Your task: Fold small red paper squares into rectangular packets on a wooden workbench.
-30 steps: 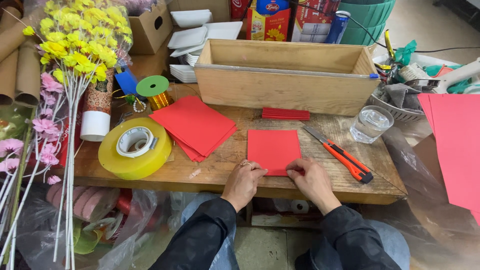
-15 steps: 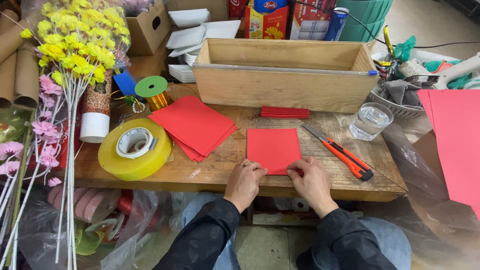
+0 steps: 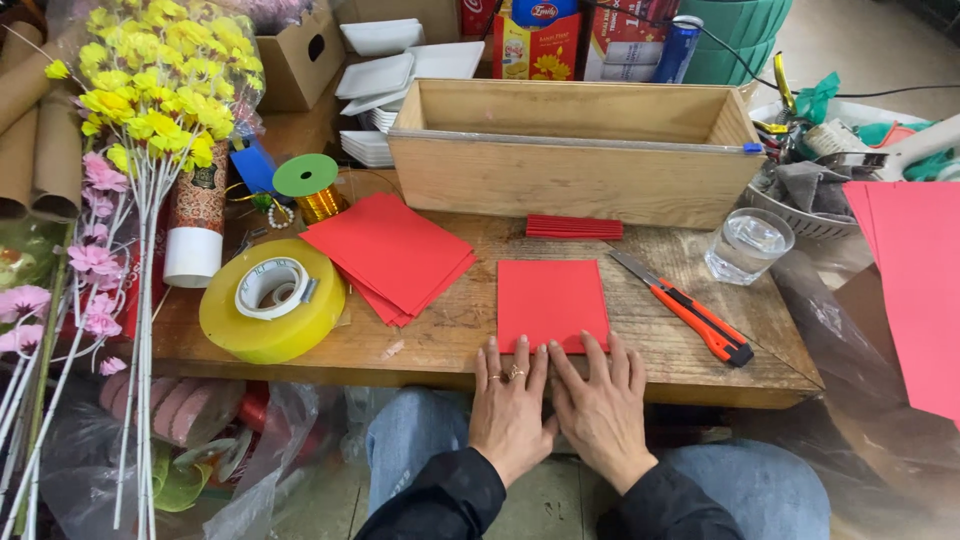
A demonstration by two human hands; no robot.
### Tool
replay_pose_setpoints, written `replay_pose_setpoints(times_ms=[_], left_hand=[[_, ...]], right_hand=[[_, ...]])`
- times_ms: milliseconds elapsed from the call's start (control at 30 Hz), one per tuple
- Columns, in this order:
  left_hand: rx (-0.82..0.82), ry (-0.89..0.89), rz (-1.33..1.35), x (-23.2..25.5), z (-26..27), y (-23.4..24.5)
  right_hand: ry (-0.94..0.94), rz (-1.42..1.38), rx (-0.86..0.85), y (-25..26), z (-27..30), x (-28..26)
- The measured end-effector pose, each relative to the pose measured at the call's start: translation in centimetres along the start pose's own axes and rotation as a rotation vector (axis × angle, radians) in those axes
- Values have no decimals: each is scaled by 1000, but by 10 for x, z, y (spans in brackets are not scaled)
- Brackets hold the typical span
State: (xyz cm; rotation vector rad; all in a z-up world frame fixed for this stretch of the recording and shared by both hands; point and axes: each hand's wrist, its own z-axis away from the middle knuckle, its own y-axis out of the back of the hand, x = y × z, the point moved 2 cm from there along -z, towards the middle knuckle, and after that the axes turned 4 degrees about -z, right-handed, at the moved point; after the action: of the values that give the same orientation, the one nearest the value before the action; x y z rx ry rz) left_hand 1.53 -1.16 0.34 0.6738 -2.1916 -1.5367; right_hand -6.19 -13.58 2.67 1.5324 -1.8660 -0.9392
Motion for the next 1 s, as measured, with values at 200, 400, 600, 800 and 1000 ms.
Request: replay_pose_setpoints(times_ms=[200,400,600,800,1000], left_hand=[[54,8,-160,2,6,-9],[48,-4,-141,2,5,-6],[43,17,-167,3,4,-9],[14,57,-66,4,0,5],[-53,71,-195,23,-9,7]], right_hand=[[-24,52,-22,-7,7,-4],[-59,57,-86,-12,7,-5],[-72,93,-122,-7,5,-3],[-129,207,-149,7,14,37],[-176,216,-100,6,28,59]])
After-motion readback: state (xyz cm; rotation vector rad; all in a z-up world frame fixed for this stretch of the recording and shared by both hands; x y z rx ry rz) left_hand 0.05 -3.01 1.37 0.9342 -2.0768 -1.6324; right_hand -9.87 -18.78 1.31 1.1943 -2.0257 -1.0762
